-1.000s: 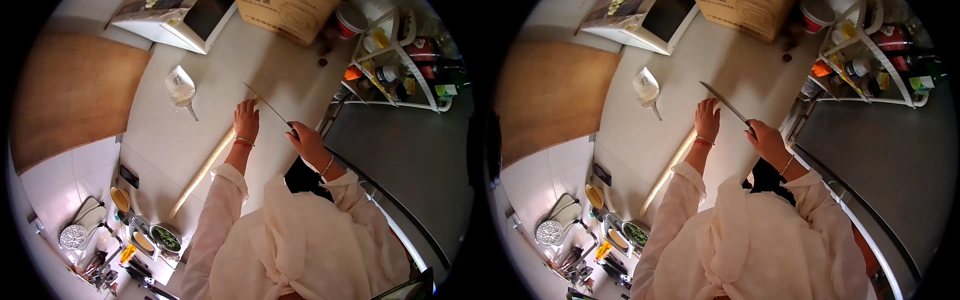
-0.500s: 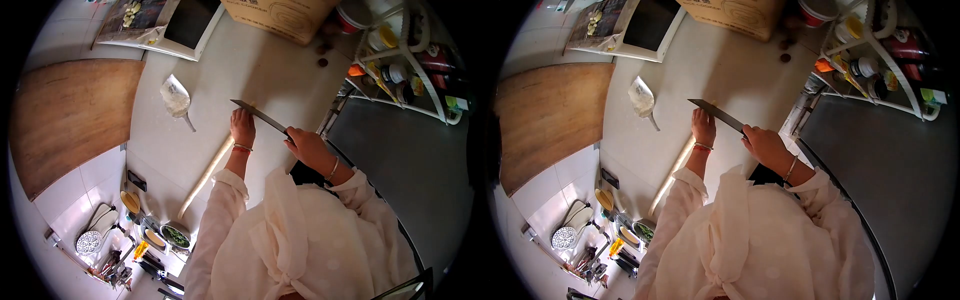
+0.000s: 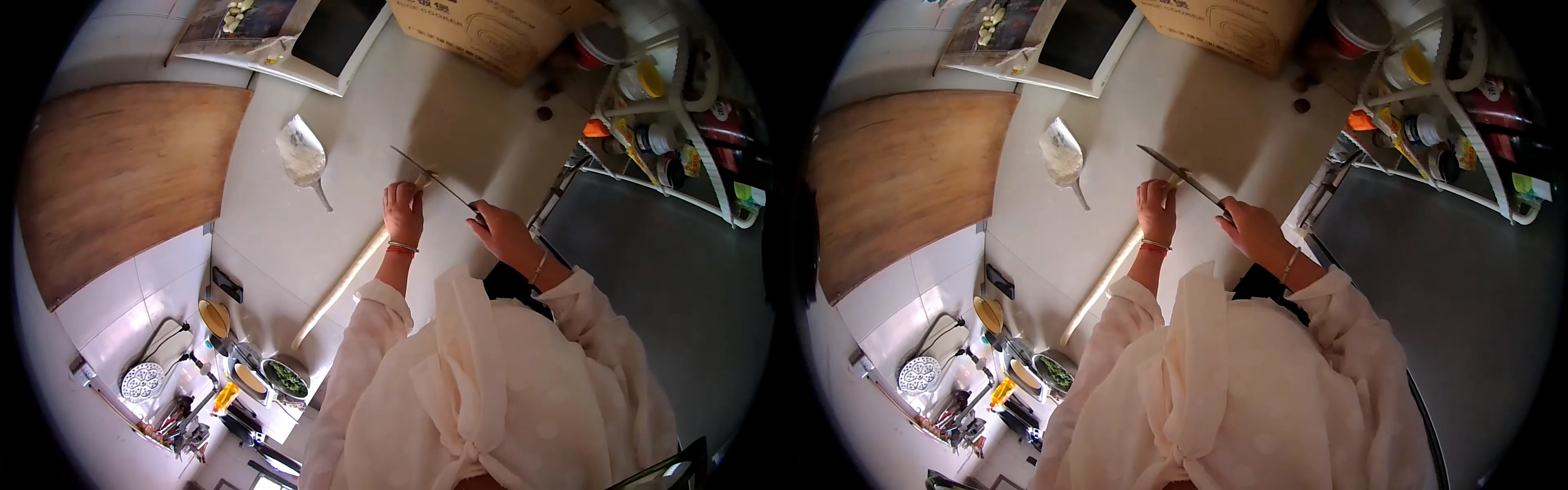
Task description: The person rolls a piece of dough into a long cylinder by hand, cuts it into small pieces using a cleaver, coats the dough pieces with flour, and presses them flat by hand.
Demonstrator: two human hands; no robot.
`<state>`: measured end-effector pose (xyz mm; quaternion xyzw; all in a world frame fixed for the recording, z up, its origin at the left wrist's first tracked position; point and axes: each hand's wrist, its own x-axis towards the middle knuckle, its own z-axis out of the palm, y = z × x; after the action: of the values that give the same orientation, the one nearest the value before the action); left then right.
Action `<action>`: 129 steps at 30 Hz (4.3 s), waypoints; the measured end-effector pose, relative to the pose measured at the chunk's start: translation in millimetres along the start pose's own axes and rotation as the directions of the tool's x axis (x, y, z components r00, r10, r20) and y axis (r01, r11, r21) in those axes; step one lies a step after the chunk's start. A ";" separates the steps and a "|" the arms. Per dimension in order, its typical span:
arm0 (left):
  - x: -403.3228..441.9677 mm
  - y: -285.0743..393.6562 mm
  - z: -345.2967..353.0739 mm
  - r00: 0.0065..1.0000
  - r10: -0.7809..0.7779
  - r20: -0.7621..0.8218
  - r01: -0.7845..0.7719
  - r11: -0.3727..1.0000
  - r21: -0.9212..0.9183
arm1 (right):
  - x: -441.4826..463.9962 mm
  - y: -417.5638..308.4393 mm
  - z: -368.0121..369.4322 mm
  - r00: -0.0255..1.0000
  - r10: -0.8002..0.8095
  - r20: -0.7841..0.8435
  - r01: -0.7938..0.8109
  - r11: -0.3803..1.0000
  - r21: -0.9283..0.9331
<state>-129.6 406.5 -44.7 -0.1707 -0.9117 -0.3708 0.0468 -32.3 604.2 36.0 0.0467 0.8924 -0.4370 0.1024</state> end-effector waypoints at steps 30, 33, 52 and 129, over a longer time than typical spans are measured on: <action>-8.4 -11.0 -7.6 0.974 -0.218 -0.053 0.209 0.967 -0.146 | 20.5 -13.0 17.9 0.998 -0.043 0.039 0.048 0.990 -0.131; -21.3 -11.3 -11.4 0.991 -0.132 0.006 0.133 0.991 -0.017 | -3.6 -22.5 13.9 0.997 -0.072 -0.008 0.071 0.993 -0.095; -25.5 -8.0 -12.0 0.999 0.009 0.051 -0.013 0.997 0.073 | -19.0 -18.3 43.5 0.999 0.028 0.030 -0.021 0.980 -0.199; -77.1 -30.2 -44.9 0.995 -0.100 -0.016 0.098 0.992 -0.078 | -56.8 -45.9 60.8 0.995 0.025 0.099 -0.004 0.979 -0.206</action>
<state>-69.6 333.9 -48.6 -0.1234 -0.9036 -0.4091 0.0307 23.8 528.4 47.7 0.0202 0.9260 -0.3436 0.1549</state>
